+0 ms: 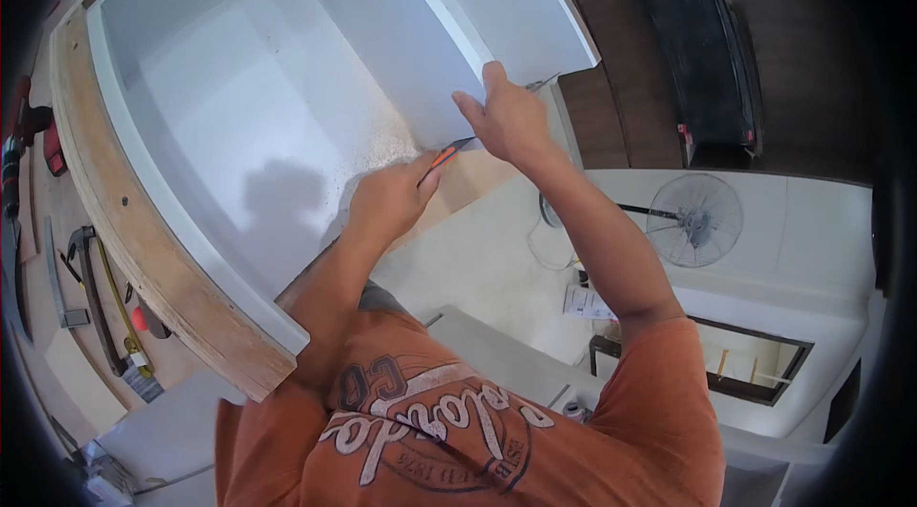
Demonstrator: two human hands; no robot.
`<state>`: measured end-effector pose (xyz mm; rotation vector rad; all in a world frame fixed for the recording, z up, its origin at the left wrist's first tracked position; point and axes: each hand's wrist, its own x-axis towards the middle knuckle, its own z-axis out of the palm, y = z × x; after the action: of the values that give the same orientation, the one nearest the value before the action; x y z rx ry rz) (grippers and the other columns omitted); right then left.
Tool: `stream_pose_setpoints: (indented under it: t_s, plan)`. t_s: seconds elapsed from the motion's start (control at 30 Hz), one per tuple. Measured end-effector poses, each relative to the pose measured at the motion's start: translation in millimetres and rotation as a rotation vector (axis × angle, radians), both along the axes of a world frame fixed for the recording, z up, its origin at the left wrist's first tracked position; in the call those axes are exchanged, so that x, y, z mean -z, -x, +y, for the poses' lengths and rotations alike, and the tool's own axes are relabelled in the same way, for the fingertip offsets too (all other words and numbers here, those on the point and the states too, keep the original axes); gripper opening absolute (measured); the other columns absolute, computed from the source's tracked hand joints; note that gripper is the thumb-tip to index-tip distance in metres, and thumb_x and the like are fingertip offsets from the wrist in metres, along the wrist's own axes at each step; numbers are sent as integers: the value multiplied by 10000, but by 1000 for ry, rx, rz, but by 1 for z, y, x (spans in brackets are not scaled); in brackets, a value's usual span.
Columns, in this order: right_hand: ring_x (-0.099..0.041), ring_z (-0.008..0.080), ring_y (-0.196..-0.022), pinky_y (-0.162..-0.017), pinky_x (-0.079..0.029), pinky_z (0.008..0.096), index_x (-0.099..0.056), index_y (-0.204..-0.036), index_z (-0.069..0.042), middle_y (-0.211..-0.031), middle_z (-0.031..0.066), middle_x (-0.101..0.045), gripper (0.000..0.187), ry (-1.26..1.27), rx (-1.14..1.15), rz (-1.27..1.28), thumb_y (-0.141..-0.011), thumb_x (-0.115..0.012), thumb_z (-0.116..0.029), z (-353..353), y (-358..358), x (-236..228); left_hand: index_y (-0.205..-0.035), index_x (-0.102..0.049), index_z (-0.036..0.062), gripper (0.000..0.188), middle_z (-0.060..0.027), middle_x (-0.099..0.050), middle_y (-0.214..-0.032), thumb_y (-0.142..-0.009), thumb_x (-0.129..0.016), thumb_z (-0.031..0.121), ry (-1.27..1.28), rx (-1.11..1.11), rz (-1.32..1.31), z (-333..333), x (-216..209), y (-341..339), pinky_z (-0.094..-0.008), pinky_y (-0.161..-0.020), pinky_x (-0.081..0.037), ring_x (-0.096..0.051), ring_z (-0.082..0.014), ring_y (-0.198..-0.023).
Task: The person uses a hand saw to cut a wooden frame attached to a white cabinet carcass. They repeatedly saw along the edge of the frame, pause to inspect the cut, and then continue sawing. Other workers are visible in the background.
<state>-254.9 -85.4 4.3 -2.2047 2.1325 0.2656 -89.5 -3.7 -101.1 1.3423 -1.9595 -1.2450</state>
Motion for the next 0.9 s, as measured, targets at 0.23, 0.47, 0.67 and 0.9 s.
stream_pose_setpoints:
  t_s: [0.23,0.47,0.67,0.9]
  plan:
    - [-705,410,-833,-745,-539,516,-450,-1093,-14,-838,219,-704,447,-60,48,22,-980,-611,-415,4,-1,-2,-1314,-629,192,354,-172,-713,-884,-1020,-543,369,30,11,317,-1,25,-2,-488,-734,-530,-675,-407,-842]
    - [-709,403,-837,-760,-538,506,-455,-1092,-19,-846,214,-706,440,-78,82,22,-981,-613,-414,7,1,1,-1274,-674,173,337,-193,-706,-877,-1021,-555,361,-66,-122,23,58,-32,-52,-491,-700,-529,-681,-402,-783]
    - [-709,399,-812,-714,-538,500,-457,-1077,-17,-806,207,-701,429,-81,46,9,-981,-614,-404,4,-5,-6,-1251,-663,185,329,-184,-693,-785,-1034,-514,382,-12,-19,-86,0,-27,-1,-498,-638,-528,-676,-398,-737]
    - [-707,402,-800,-702,-541,497,-462,-1062,-9,-798,206,-700,440,-66,46,0,-975,-624,-408,6,3,0,-1224,-679,168,345,-194,-703,-869,-1023,-517,396,-75,-138,68,58,-24,-59,-513,-707,-525,-671,-419,-796]
